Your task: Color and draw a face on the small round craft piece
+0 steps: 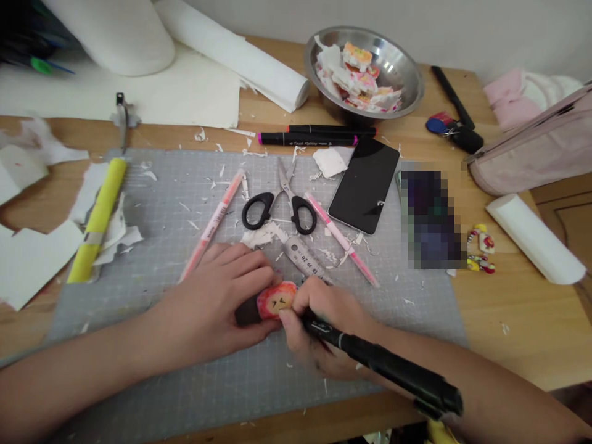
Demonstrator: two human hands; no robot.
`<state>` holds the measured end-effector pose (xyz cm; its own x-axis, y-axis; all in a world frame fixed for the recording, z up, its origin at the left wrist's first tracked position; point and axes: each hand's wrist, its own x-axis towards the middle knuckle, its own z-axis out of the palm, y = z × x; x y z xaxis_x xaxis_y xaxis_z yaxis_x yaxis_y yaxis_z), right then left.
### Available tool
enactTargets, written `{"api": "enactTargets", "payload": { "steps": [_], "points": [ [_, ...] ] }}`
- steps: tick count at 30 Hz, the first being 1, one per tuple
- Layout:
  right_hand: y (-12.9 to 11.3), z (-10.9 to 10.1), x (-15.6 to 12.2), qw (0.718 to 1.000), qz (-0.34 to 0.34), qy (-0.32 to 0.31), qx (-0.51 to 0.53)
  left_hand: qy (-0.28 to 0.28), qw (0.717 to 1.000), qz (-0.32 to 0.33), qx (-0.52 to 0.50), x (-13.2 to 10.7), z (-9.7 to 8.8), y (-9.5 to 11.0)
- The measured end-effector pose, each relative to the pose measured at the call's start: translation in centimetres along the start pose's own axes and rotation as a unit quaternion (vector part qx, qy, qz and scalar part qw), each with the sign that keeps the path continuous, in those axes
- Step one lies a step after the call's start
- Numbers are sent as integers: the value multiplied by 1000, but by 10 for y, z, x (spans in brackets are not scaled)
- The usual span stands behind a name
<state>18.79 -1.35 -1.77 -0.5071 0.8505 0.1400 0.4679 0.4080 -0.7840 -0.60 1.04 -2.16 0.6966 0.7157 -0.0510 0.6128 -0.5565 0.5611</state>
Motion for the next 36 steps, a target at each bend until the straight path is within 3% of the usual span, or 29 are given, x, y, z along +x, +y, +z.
{"api": "enactTargets", "payload": {
  "steps": [12, 17, 20, 22, 25, 27, 29, 33, 35, 36],
  "points": [
    [0, 6, 0, 999, 22, 1, -32, 2, 1000, -2, -1, 1, 1, 0],
    [-3, 2, -3, 999, 41, 22, 26, 6, 1000, -2, -2, -1, 1, 0],
    [2, -5, -5, 986, -6, 90, 141, 2, 1000, -3, 1, -1, 1, 0],
    [10, -11, -2, 971, -56, 163, 163, 1, 1000, -3, 2, -2, 0, 0],
    [24, -19, 9, 975, -100, 196, -22, 4, 1000, -6, 5, -2, 0, 1],
    [31, -22, 17, 967, -93, 149, -186, 4, 1000, -8, 6, -2, -1, 2],
    [33, -24, 24, 950, -94, 103, -280, 6, 1000, -6, 9, -2, -2, 2],
    [29, -30, 28, 936, -106, 71, -327, 7, 1000, -6, 16, -3, -3, 3],
    [30, -41, 23, 931, -91, 122, -331, 10, 1000, -5, 18, -3, -3, 4],
    [33, -49, 17, 920, -80, 181, -338, 13, 1000, -2, 17, -4, -3, 4]
  ]
}}
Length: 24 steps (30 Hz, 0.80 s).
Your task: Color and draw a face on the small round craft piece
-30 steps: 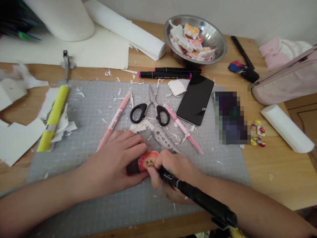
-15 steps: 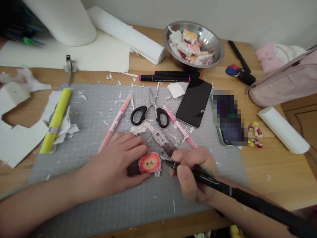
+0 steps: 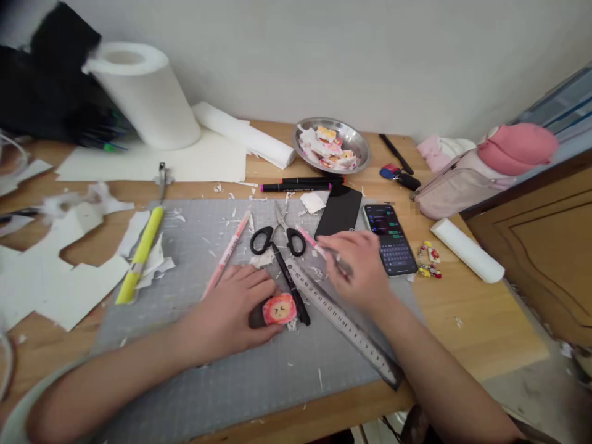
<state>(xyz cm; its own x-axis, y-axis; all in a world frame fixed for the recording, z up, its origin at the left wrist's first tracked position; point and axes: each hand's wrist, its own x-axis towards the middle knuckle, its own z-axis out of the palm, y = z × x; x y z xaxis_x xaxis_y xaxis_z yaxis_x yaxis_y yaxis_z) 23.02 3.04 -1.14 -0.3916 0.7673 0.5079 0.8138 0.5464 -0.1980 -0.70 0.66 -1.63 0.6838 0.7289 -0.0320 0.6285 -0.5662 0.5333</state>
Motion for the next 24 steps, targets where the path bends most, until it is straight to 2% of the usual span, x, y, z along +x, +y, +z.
{"api": "enactTargets", "payload": {
  "steps": [2, 4, 7, 9, 11, 17, 24],
  "points": [
    [22, -14, -14, 993, 39, 103, -46, 6, 1000, 2, -1, -1, 0, 1],
    [49, -26, -35, 980, 65, 166, -89, 12, 1000, 0, 3, -2, 1, 1],
    [83, -37, -66, 963, 105, 207, -138, 17, 1000, 4, 5, -2, 1, 1],
    [95, -39, -79, 960, 119, 209, -140, 17, 1000, 6, 3, -2, 0, 2],
    [97, -38, -82, 961, 118, 210, -134, 13, 1000, 3, -1, -2, -1, 2],
    [90, -38, -73, 967, 119, 156, -160, 0, 1000, -4, -9, -2, -2, 4],
    [88, -37, -76, 964, 114, 200, -134, 1, 1000, -7, -7, -1, -1, 4]
  ]
}}
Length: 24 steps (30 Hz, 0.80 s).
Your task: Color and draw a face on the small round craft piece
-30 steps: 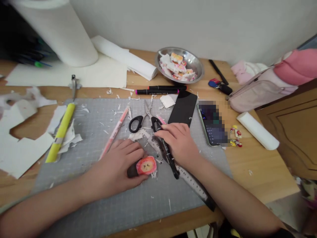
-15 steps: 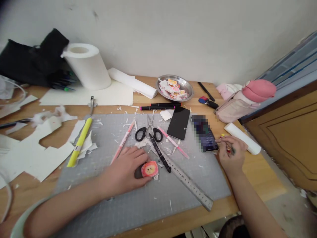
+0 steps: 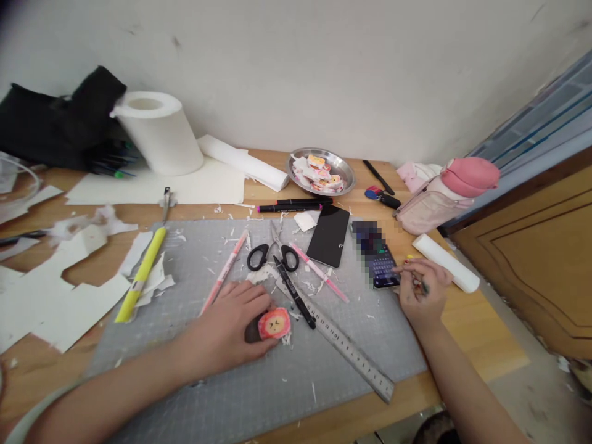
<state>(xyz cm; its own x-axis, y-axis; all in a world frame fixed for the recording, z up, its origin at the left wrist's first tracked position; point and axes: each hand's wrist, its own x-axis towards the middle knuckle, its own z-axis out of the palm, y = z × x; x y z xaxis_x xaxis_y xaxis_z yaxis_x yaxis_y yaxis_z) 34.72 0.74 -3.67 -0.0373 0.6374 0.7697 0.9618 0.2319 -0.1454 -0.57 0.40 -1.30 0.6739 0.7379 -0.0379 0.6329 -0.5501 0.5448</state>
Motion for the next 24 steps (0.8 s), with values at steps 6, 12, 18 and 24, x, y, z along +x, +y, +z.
{"api": "enactTargets", "payload": {
  "steps": [6, 12, 18, 24],
  "points": [
    [-6, 7, 6, 993, -31, -107, 51, 3, 1000, 6, -1, 0, 0, 0],
    [-5, 7, 7, 981, -21, -185, 48, 3, 1000, 3, -3, 1, 0, -1],
    [-6, 4, 6, 995, -37, -81, 53, -3, 1000, 1, -5, 1, 0, 0],
    [-7, 3, 6, 996, -24, -80, 29, 1, 1000, 2, -3, 0, -1, 0]
  ]
}}
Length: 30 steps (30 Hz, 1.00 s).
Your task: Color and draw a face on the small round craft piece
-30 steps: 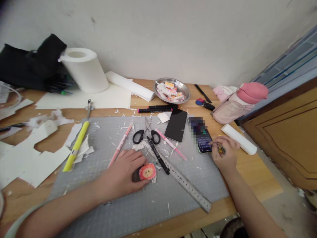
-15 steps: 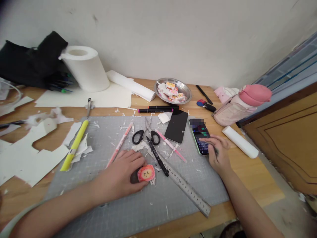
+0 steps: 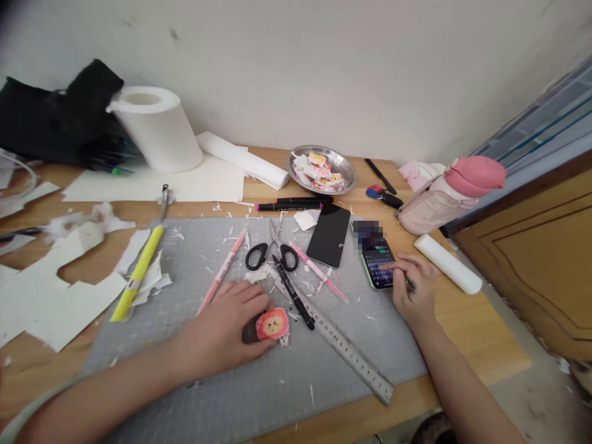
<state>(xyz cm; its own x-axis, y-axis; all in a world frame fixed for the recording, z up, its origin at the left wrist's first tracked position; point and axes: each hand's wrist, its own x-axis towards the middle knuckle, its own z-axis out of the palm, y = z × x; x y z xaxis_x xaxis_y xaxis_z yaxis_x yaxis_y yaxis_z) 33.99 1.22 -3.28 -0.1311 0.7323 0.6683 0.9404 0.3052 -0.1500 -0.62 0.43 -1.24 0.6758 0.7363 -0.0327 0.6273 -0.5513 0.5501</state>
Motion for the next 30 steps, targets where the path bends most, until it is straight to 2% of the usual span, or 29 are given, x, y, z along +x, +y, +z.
{"api": "enactTargets", "payload": {
  "steps": [12, 17, 19, 22, 24, 30],
  "points": [
    [-1, -1, 0, 1000, 9, -12, -5, 5, 1000, 0, 1, 1, 0, 0],
    [0, -1, -1, 998, -2, -60, 2, 0, 1000, -2, -3, 1, 0, 0],
    [1, 0, -1, 999, -4, -44, 2, -3, 1000, -2, -4, 1, 0, 0],
    [0, 0, -1, 1000, 17, 26, 0, -6, 1000, -6, -4, 1, -1, 1],
    [0, 1, 0, 999, 28, 43, -3, -7, 1000, -7, -3, 1, -1, 1],
    [2, 3, 0, 1000, 21, -22, 0, -13, 1000, -11, -6, 1, 1, 0]
  ]
}}
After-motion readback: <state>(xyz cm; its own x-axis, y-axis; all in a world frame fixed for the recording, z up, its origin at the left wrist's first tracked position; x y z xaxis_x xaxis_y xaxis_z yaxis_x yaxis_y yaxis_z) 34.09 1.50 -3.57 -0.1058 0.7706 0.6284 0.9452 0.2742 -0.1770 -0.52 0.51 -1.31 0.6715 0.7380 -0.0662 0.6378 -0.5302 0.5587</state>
